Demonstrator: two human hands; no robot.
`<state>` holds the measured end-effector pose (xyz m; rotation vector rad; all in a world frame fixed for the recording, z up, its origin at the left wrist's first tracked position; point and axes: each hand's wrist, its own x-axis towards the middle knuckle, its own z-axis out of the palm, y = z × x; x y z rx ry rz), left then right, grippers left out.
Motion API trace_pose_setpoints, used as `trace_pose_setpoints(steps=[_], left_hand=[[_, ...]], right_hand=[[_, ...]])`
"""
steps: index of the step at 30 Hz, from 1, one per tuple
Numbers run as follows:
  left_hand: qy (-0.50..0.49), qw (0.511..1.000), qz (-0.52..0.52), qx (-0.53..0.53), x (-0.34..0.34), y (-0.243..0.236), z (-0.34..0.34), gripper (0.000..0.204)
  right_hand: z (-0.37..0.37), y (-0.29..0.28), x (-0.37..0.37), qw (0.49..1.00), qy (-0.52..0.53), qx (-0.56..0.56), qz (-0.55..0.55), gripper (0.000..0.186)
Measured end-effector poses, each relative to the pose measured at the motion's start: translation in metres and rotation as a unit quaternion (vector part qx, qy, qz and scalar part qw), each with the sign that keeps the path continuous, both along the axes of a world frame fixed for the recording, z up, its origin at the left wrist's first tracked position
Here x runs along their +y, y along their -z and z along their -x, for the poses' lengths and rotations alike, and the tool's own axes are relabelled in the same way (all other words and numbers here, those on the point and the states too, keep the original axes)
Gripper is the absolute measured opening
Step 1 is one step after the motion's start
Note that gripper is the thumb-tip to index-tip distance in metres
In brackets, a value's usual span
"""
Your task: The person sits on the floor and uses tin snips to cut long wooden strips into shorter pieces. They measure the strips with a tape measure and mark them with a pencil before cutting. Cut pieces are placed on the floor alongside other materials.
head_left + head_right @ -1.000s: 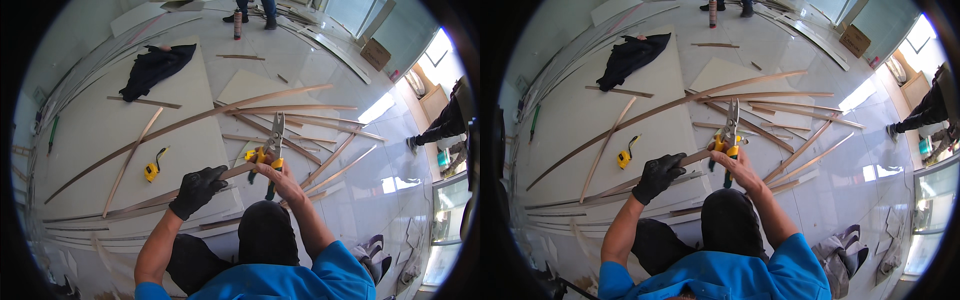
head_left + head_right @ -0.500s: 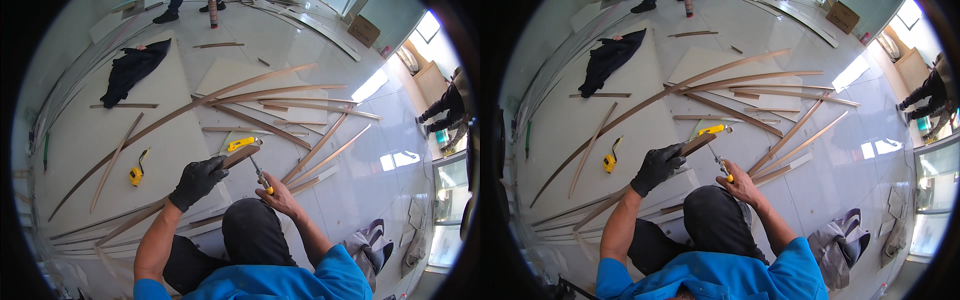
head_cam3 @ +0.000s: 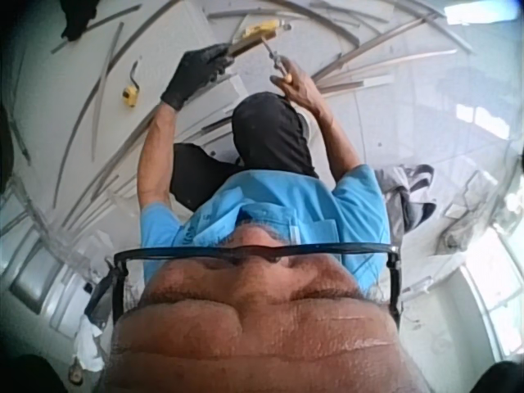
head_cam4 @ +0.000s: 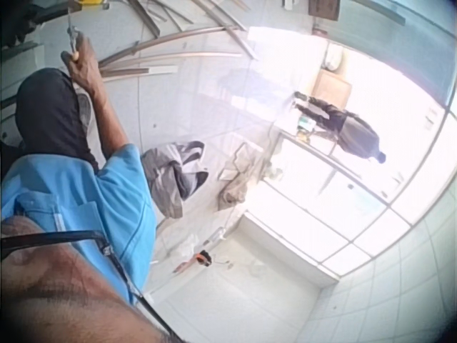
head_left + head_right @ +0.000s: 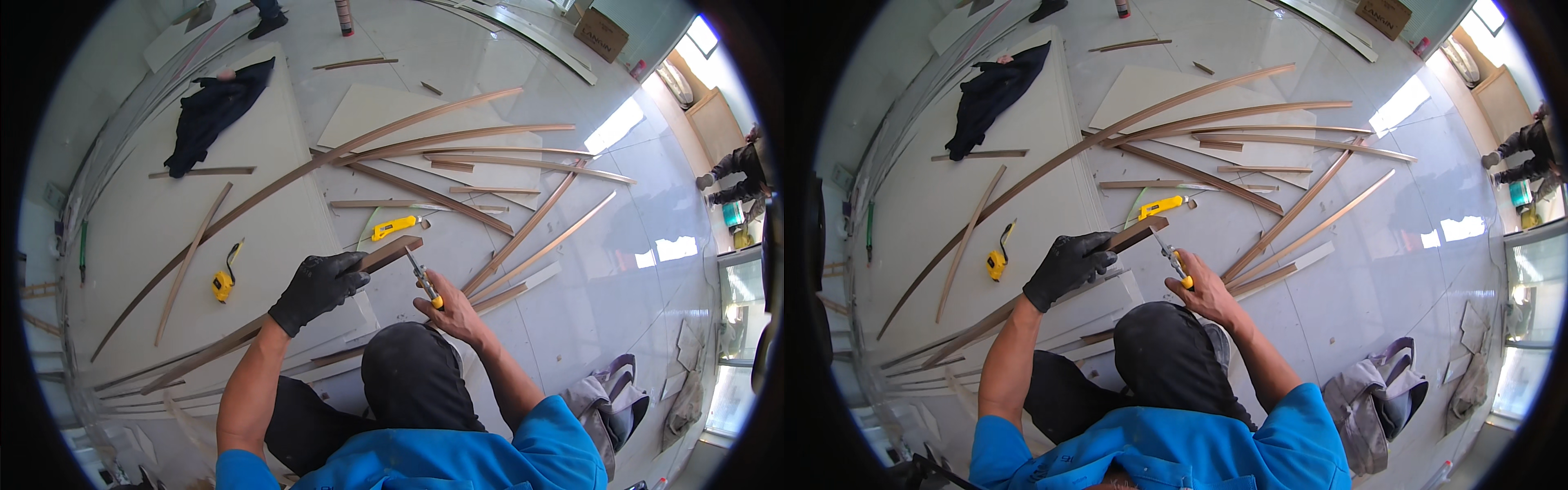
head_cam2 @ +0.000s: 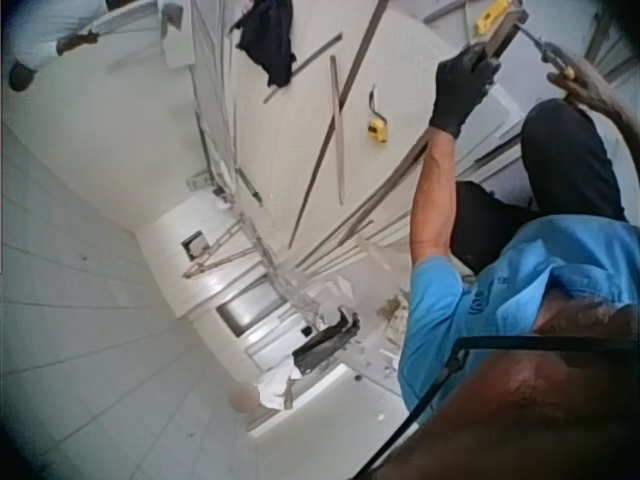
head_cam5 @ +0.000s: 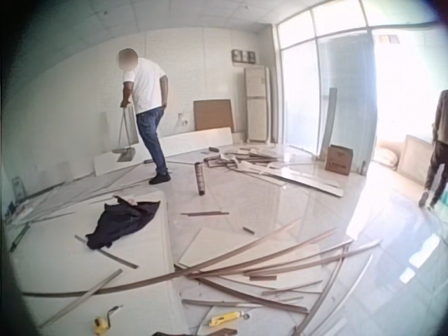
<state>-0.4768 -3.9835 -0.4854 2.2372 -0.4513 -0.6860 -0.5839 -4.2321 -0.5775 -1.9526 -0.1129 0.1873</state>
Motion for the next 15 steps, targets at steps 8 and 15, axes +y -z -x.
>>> trace_pose_setpoints(steps=[8, 15], left_hand=[[-0.005, 0.999, 0.030, 0.019, 0.003, 0.000, 0.001, 0.048], [-0.010, 0.995, 0.058, 0.078, 0.005, -0.002, 0.000, 0.041]], right_hand=[[-0.002, 0.008, 0.003, 0.999, -0.009, -0.038, 0.008, 0.050], [-0.003, 0.010, 0.006, 0.998, -0.011, -0.058, 0.015, 0.049]])
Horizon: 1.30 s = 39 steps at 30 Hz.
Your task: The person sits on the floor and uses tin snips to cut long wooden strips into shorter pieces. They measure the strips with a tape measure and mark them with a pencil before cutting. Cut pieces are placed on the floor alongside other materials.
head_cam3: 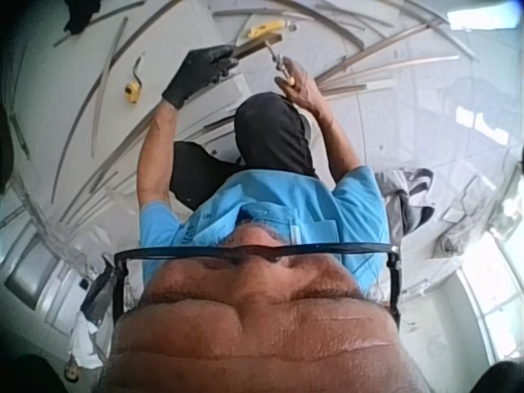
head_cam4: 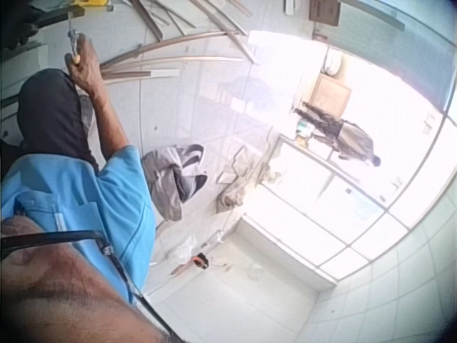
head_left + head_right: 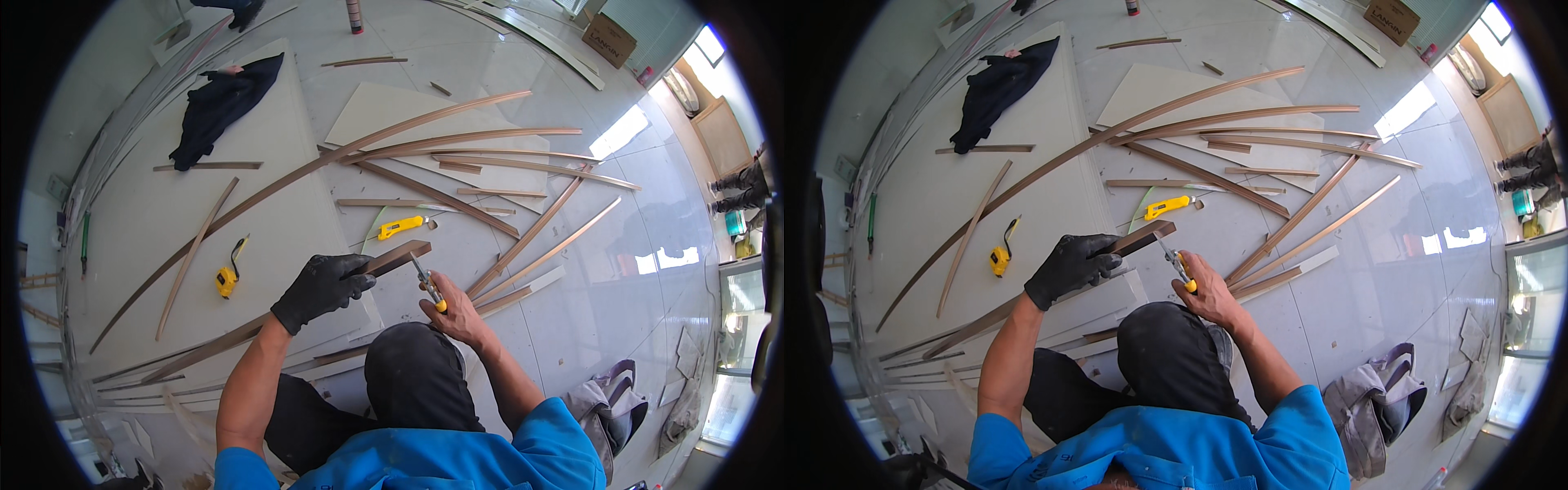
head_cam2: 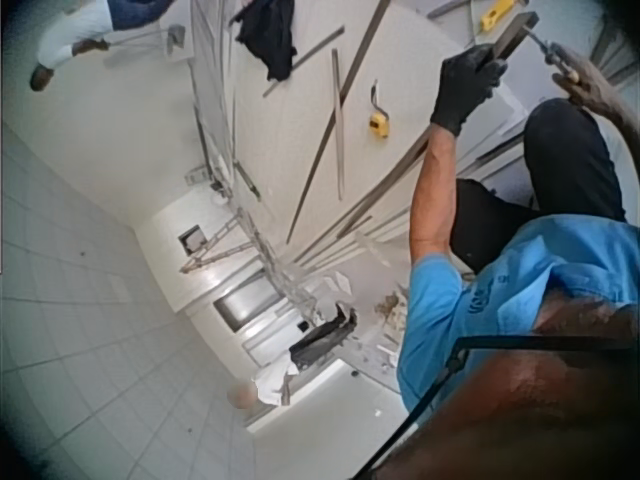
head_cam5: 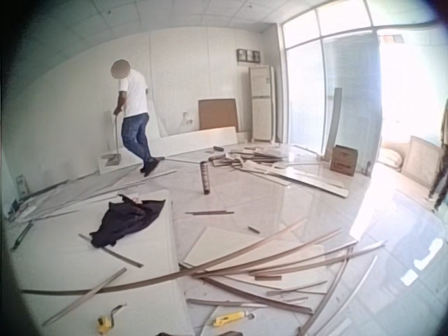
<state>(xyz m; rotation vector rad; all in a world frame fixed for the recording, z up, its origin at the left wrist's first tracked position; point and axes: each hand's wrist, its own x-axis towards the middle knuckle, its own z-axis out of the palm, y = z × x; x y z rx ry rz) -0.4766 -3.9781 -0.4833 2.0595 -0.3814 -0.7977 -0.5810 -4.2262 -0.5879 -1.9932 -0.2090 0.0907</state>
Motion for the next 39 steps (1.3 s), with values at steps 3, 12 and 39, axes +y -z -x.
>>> trace_pose_setpoints(steps=[3, 12, 39], left_hand=[[0.000, 1.000, -0.008, 0.030, 0.000, -0.006, -0.001, 0.041], [-0.016, 0.999, 0.021, 0.045, 0.004, -0.006, 0.000, 0.043], [-0.005, 1.000, 0.015, 0.011, 0.008, -0.030, 0.000, 0.044]], right_hand=[[0.001, 0.002, 0.002, 1.000, 0.002, 0.014, -0.002, 0.046], [0.001, 0.003, 0.006, 1.000, 0.018, 0.020, 0.001, 0.040], [-0.003, -0.011, 0.013, 0.998, 0.036, -0.046, 0.009, 0.034]])
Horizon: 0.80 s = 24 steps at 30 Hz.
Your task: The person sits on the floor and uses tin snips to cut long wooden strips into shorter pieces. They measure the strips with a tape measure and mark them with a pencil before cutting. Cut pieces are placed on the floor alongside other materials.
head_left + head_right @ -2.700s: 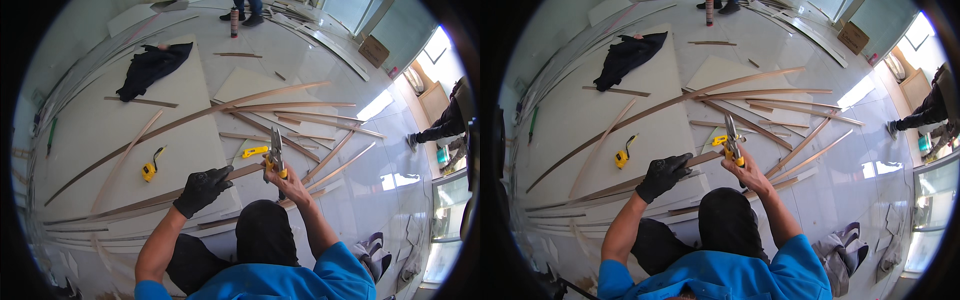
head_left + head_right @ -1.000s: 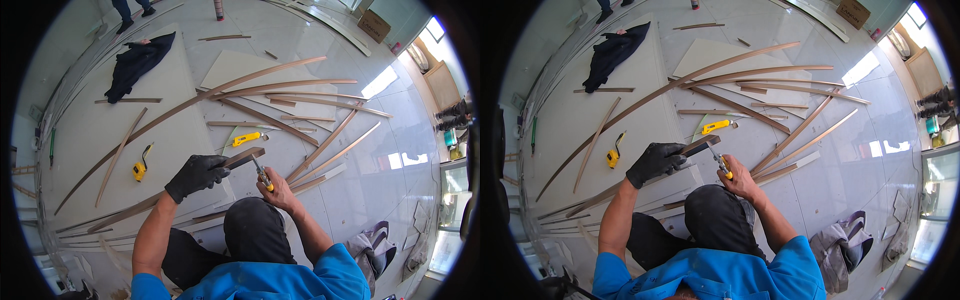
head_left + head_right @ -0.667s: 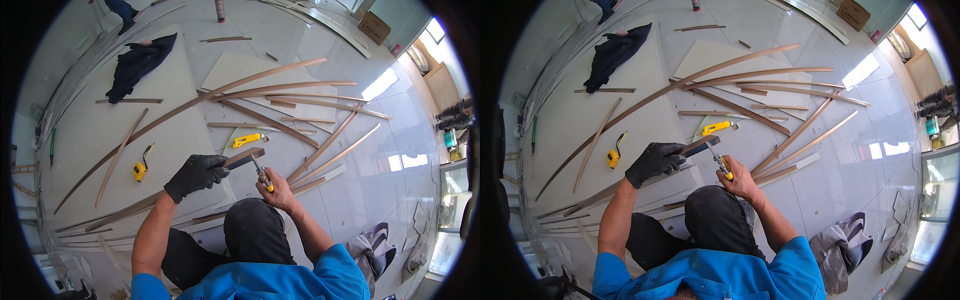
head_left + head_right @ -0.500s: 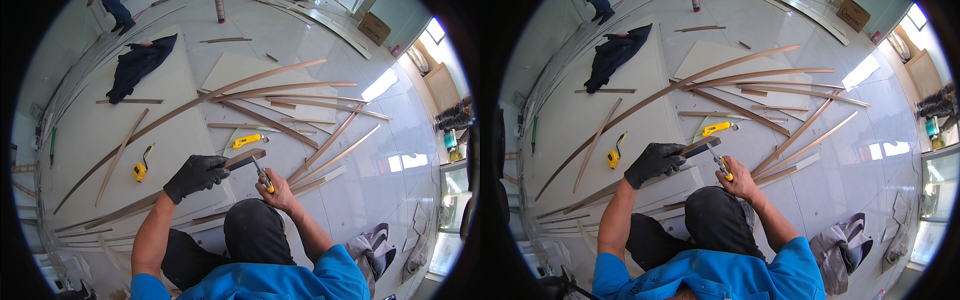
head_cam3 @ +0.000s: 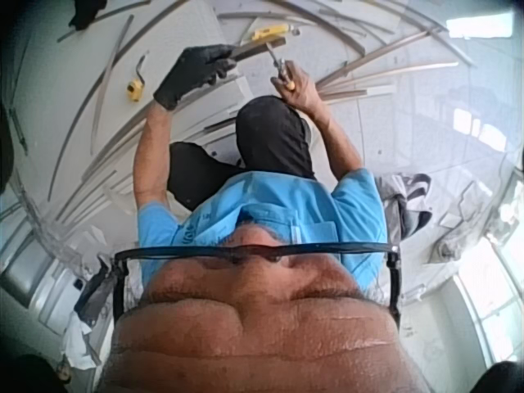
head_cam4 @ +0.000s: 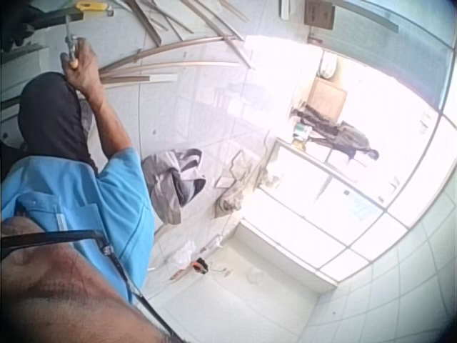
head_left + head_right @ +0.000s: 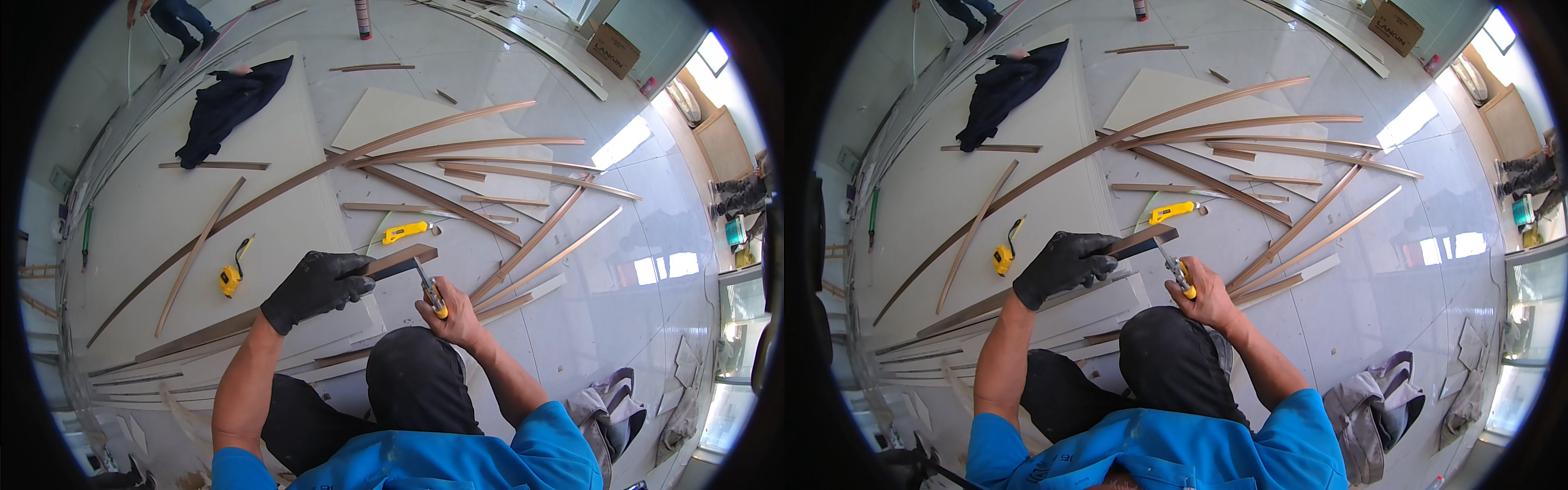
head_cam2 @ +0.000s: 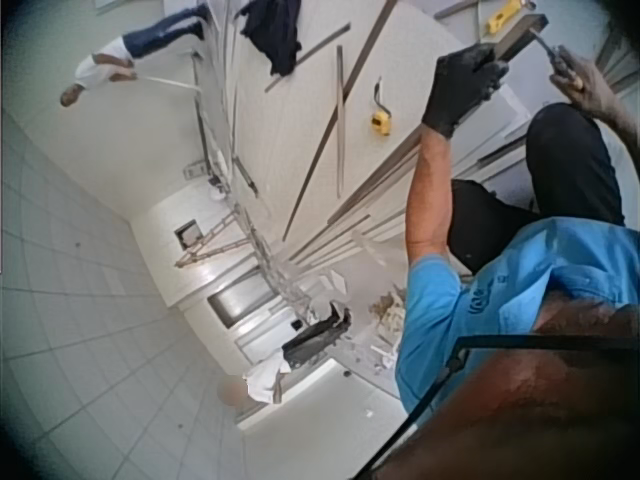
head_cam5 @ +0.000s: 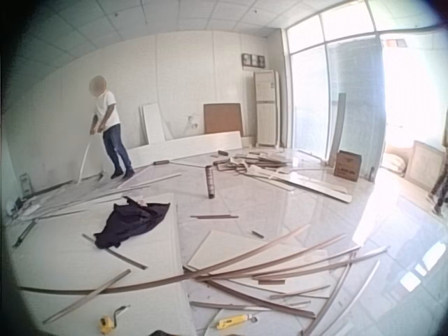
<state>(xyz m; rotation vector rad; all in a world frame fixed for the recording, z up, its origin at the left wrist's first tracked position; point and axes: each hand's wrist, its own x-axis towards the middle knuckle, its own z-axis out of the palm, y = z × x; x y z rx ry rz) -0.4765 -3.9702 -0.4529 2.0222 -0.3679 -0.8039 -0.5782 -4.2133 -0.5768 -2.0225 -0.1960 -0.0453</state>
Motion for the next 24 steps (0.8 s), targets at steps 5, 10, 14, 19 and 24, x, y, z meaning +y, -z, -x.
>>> trace_pose_setpoints(steps=[5, 10, 14, 19, 24], left_hand=[[0.011, 0.999, -0.028, 0.013, -0.001, -0.009, -0.004, 0.039], [-0.007, 1.000, -0.006, 0.025, 0.004, -0.002, -0.004, 0.039], [-0.012, 0.999, 0.010, 0.040, 0.007, 0.001, -0.005, 0.039], [-0.027, 0.999, 0.011, 0.019, 0.000, 0.011, -0.003, 0.037], [-0.015, 1.000, 0.003, 0.023, -0.002, 0.022, -0.006, 0.035]], right_hand=[[-0.001, -0.002, 0.001, 1.000, 0.009, -0.005, 0.012, 0.032], [-0.002, -0.003, 0.007, 0.999, 0.029, -0.009, 0.018, 0.028], [-0.004, -0.003, 0.012, 0.998, 0.046, -0.037, 0.025, 0.029], [-0.010, 0.003, 0.015, 0.996, 0.091, 0.014, 0.013, 0.029], [-0.005, 0.016, 0.014, 0.994, 0.086, 0.074, -0.009, 0.035]])
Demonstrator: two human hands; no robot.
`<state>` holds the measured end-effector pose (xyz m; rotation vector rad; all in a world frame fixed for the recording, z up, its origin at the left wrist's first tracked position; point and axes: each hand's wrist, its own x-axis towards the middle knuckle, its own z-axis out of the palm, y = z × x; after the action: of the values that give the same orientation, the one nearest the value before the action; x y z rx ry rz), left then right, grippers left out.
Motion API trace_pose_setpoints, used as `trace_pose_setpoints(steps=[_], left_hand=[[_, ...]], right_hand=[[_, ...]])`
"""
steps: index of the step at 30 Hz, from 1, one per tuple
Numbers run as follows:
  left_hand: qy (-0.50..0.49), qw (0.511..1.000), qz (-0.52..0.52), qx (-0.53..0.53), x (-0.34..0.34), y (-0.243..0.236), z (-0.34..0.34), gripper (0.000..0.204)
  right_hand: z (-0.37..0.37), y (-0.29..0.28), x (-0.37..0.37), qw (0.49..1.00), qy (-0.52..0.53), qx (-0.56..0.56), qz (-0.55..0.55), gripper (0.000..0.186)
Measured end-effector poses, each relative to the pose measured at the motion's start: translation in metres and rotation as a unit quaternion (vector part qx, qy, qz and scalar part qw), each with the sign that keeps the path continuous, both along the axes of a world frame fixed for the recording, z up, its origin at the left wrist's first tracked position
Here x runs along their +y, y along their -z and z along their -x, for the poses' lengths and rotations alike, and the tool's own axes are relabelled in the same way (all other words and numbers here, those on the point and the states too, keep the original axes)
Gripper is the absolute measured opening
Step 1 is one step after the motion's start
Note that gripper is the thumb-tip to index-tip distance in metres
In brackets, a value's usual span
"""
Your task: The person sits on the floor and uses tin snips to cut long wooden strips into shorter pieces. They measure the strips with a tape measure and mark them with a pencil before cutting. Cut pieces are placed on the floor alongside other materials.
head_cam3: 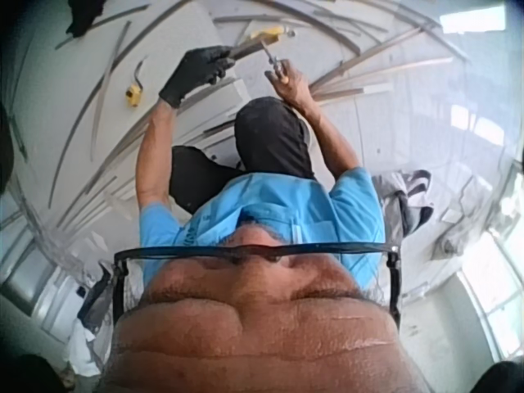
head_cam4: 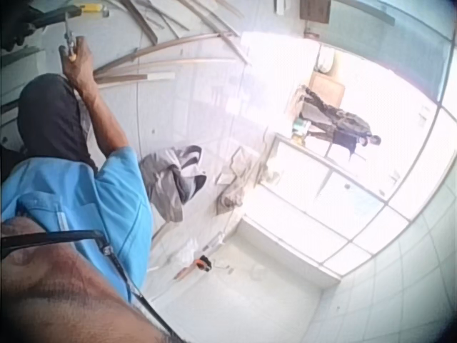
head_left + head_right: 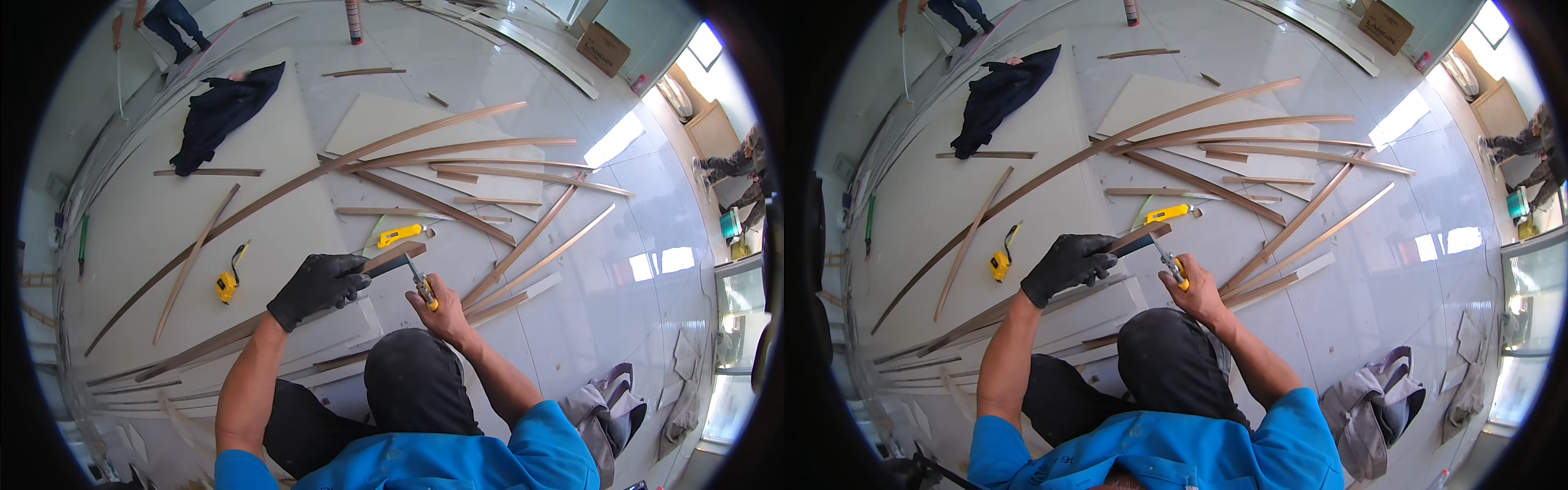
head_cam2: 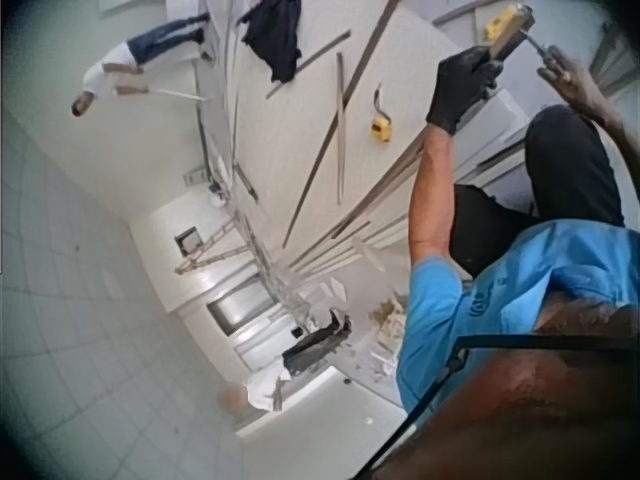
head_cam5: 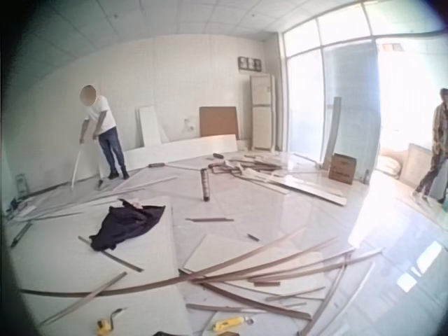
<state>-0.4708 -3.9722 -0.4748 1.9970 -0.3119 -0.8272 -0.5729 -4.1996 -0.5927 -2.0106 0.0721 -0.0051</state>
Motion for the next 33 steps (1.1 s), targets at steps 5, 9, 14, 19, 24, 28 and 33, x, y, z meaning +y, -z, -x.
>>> trace_pose_setpoints(steps=[5, 9, 14, 19, 24, 28, 33], left_hand=[[-0.002, 1.000, -0.001, 0.005, -0.001, -0.003, 0.001, 0.035], [0.002, 1.000, -0.009, 0.001, 0.004, 0.006, 0.000, 0.036], [0.018, 0.998, -0.043, -0.031, -0.013, 0.004, 0.005, 0.027], [0.007, 0.998, -0.040, -0.039, -0.016, 0.005, 0.004, 0.023], [0.026, 0.997, -0.047, -0.051, -0.020, 0.000, 0.004, 0.019], [0.007, 0.998, -0.032, -0.052, -0.017, -0.010, 0.007, 0.020], [0.013, 0.998, -0.011, -0.058, -0.027, -0.018, 0.014, 0.020]], right_hand=[[0.000, 0.006, 0.001, 1.000, -0.002, 0.025, 0.019, 0.036], [-0.002, 0.010, -0.005, 0.984, 0.038, -0.119, 0.126, 0.034], [0.012, 0.002, -0.012, 0.968, 0.112, -0.067, 0.213, 0.025], [0.013, 0.010, -0.004, 0.989, 0.111, -0.036, 0.093, 0.041], [0.023, 0.012, -0.023, 0.996, 0.044, -0.020, 0.079, 0.047], [0.022, -0.006, -0.025, 0.997, 0.025, -0.005, 0.066, 0.043], [0.022, -0.012, -0.030, 1.000, -0.005, -0.022, -0.015, 0.038]])
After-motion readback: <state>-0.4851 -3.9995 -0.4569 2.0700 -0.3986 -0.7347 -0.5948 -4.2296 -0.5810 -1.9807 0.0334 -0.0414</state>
